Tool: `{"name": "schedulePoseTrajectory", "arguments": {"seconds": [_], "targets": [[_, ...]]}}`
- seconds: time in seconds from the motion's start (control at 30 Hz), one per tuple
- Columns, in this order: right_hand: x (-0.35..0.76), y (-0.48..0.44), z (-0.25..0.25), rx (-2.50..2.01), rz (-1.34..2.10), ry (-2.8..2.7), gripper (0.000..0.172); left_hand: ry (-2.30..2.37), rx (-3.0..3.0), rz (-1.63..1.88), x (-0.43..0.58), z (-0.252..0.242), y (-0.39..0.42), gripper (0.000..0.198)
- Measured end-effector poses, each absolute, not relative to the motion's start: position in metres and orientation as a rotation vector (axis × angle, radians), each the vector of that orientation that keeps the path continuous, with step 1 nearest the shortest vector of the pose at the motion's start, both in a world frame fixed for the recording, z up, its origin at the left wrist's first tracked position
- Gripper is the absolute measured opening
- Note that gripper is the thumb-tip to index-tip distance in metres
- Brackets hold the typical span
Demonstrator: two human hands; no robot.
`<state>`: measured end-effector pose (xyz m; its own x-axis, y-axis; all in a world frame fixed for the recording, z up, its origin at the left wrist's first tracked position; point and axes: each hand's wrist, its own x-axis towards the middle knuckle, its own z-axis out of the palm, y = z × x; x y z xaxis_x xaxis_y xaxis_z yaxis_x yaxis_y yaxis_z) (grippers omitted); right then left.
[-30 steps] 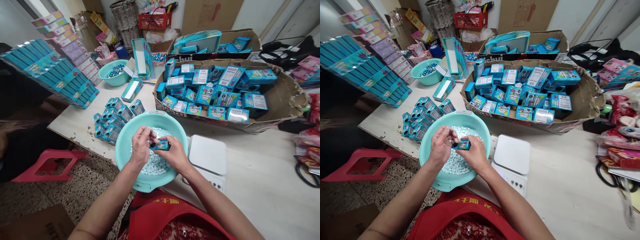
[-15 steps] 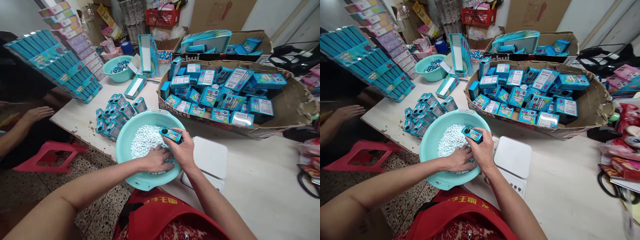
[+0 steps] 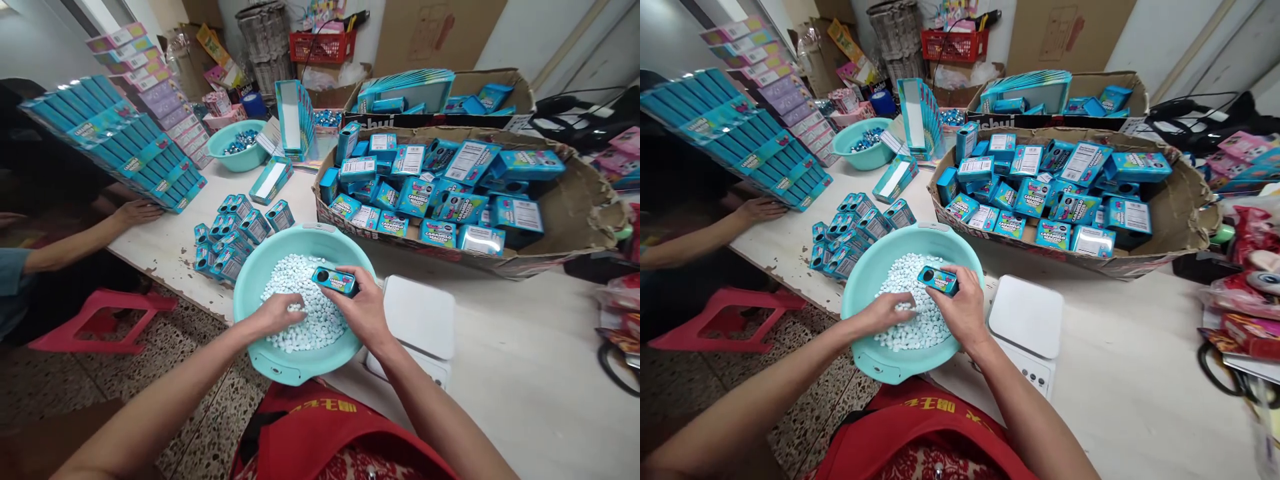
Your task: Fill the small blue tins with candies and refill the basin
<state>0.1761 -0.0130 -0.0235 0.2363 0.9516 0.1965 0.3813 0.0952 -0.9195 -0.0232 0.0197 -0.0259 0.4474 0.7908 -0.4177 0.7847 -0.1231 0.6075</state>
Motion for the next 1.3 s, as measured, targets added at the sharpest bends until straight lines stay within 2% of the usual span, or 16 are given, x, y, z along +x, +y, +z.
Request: {"name": "schedulePoseTrajectory", "arguments": {"seconds": [0.1, 0.2, 0.33, 0.67, 1.3], "targets": [[0.173, -0.020, -0.022, -1.472, 0.721, -1.421, 0.031, 1.349, 1.300, 0.555, -0.016, -0.011, 0.022, 0.027], [0.166, -0.026, -0.022, -1.474, 0.758, -1.530, 0.030, 1.182, 0.865, 1.033, 0.001, 0.004, 0.021, 0.032], [0.156, -0.032, -0.018, -1.459, 0.807, -1.617, 0.032, 0.978, 0.602, 1.345, 0.023, 0.010, 0.021, 0.028], [0.156, -0.026, -0.008, -1.477, 0.752, -1.630, 0.032, 0.981, 0.688, 1.448, 0.037, 0.014, 0.024, 0.031], [0.164, -0.021, 0.000, -1.441, 0.820, -1.543, 0.033, 1.038, 0.876, 1.478, 0.048, 0.021, 0.027, 0.021]]}}
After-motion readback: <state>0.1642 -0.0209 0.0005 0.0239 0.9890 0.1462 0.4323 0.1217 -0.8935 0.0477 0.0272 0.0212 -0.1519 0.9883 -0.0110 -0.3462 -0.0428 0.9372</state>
